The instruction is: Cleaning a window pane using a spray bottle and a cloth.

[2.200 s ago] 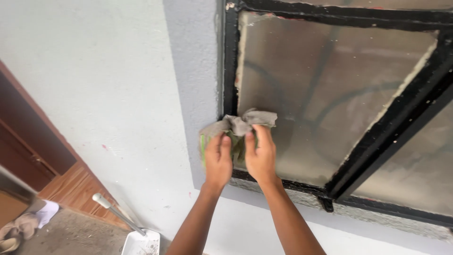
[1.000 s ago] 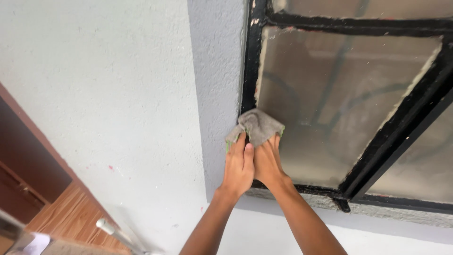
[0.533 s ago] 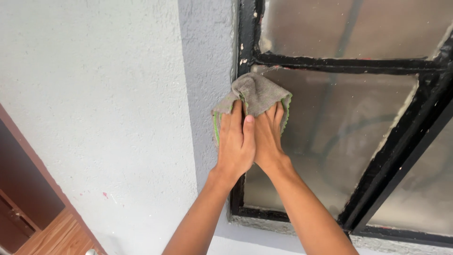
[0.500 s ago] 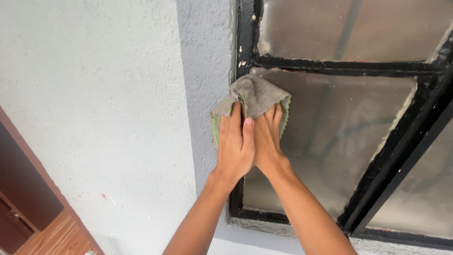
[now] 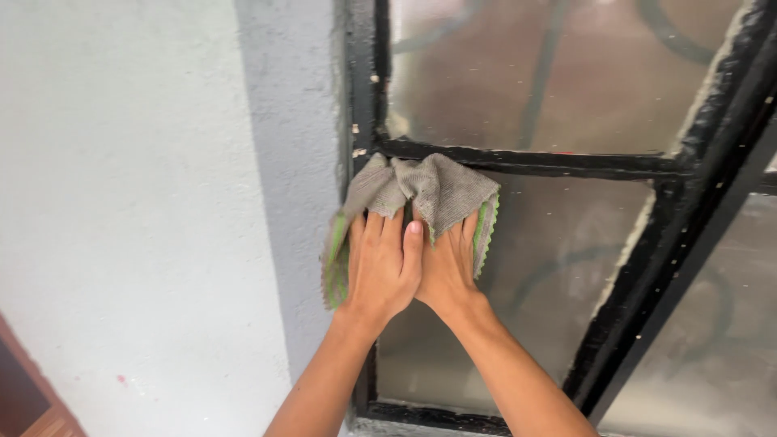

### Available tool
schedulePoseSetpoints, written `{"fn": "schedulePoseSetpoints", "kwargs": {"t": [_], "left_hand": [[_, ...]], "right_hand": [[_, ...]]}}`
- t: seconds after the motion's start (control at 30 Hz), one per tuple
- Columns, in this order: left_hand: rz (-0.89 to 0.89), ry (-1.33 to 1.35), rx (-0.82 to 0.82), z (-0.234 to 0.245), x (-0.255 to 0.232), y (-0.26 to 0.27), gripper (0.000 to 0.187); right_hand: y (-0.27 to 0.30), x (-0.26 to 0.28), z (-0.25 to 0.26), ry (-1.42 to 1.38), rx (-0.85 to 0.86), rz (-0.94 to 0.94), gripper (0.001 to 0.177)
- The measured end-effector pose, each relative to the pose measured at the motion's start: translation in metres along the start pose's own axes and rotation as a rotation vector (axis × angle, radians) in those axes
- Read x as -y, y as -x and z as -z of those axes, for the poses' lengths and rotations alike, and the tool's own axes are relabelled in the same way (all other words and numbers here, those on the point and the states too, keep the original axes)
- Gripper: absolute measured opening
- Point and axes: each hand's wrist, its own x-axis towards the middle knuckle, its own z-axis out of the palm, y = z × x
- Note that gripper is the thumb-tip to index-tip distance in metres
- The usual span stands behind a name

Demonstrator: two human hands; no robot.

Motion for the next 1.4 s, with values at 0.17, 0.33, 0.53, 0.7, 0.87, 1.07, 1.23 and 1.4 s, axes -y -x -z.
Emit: {"fn": "schedulePoseSetpoints", "kwargs": {"t": [0.17,0.33,0.53,0.7,0.87,1.07,1.23,1.4], "left_hand": [[0.160,0.105,0.132,-0.037,-0.007,-0.003,0.049],[0.101,0.107,0.193,-0.065,-0.027,-0.004,0.049],[0.043,0.180,0.335,-0.080,-0.072,-0.023,0.045],[-0.065,0.354,0.262,-0.096,-0.110,-0.035,0.043],[-0.142,0.401,0.200,-0.116,-0.143,-0.038,0.040],[-0.196,0.415,0.178,-0.115,-0.143,-0.042,0.038],[-0.209,0.331,0.072,-0.090,-0.116,-0.039,0.043],[0.291,0.238,0.483,-0.062,-0.064,-0.033,0.049]], "right_hand": [[0.008,-0.024,0.016,0.014,0.000,-0.073,0.064],[0.009,-0.041,0.042,-0.006,-0.082,-0.127,0.061],[0.052,-0.108,0.039,0.239,0.094,-0.345,0.059],[0.063,-0.148,0.063,0.323,-0.059,-0.440,0.048],[0.065,-0.151,0.096,0.370,-0.151,-0.292,0.053],[0.068,-0.155,0.100,0.289,-0.117,-0.380,0.052],[0.054,-0.128,0.098,0.308,-0.220,-0.216,0.067],[0.044,-0.090,0.058,0.057,-0.038,-0.322,0.053]]}}
